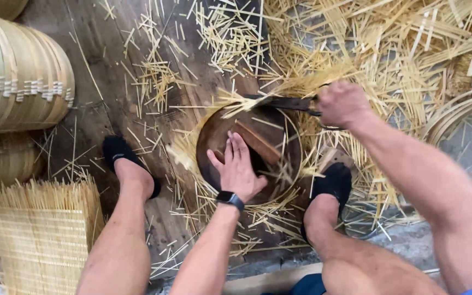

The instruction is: Assembling and trimming the woven bottom of a bamboo steamer by fitting a ring and cutting away excess strips.

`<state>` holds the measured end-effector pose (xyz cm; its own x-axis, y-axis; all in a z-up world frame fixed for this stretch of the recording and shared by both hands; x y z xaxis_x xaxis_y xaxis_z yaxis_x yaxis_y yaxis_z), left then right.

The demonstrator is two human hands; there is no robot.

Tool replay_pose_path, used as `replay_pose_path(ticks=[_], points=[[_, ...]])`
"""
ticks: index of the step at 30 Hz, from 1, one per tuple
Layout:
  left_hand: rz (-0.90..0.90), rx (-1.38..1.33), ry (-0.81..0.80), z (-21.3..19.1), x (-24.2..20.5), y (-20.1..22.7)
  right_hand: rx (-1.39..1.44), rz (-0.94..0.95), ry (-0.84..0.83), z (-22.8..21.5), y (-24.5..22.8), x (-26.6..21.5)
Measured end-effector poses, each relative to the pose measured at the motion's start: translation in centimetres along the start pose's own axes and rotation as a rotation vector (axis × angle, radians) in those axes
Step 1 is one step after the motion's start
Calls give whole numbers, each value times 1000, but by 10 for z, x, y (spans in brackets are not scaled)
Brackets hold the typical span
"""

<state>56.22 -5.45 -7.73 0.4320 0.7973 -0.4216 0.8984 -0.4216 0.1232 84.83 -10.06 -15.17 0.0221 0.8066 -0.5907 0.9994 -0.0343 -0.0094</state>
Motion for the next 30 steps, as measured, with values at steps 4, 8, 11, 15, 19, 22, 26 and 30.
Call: replay_pose_path(ticks=[4,8,11,15,19,22,26,30], points=[[-122,-190,-38,4,22,17,69,37,-147,15,15,-16],[-289,-313,90,1,21,30,-35,18,219,-18,-7,-4],[-270,-267,108,-3,19,32,-232,12,293,-41,-25,8],[-87,-201,46,-5,12,16,48,8,-127,-19,5,-9],[76,-157,27,6,9,24,-38,41,-54,32,20,-23],[110,-134,23,1,10,23,-6,20,326,0,-9,-12],[172,-125,-10,2,7,19,-83,2,273,-10,-15,5],[306,-37,-75,5,9,17,86,7,239,48,32,-16]])
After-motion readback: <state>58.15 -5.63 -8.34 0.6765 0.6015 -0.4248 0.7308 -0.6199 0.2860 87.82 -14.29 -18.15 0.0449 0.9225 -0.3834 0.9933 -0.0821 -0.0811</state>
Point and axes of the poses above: each hand's wrist, its own x-axis towards the middle knuckle, its own z-axis out of the palm, y = z × x, the point moved 5 cm from there along x, towards the middle knuckle, and after that the axes turned 10 degrees about -z, right-handed, at the moved point
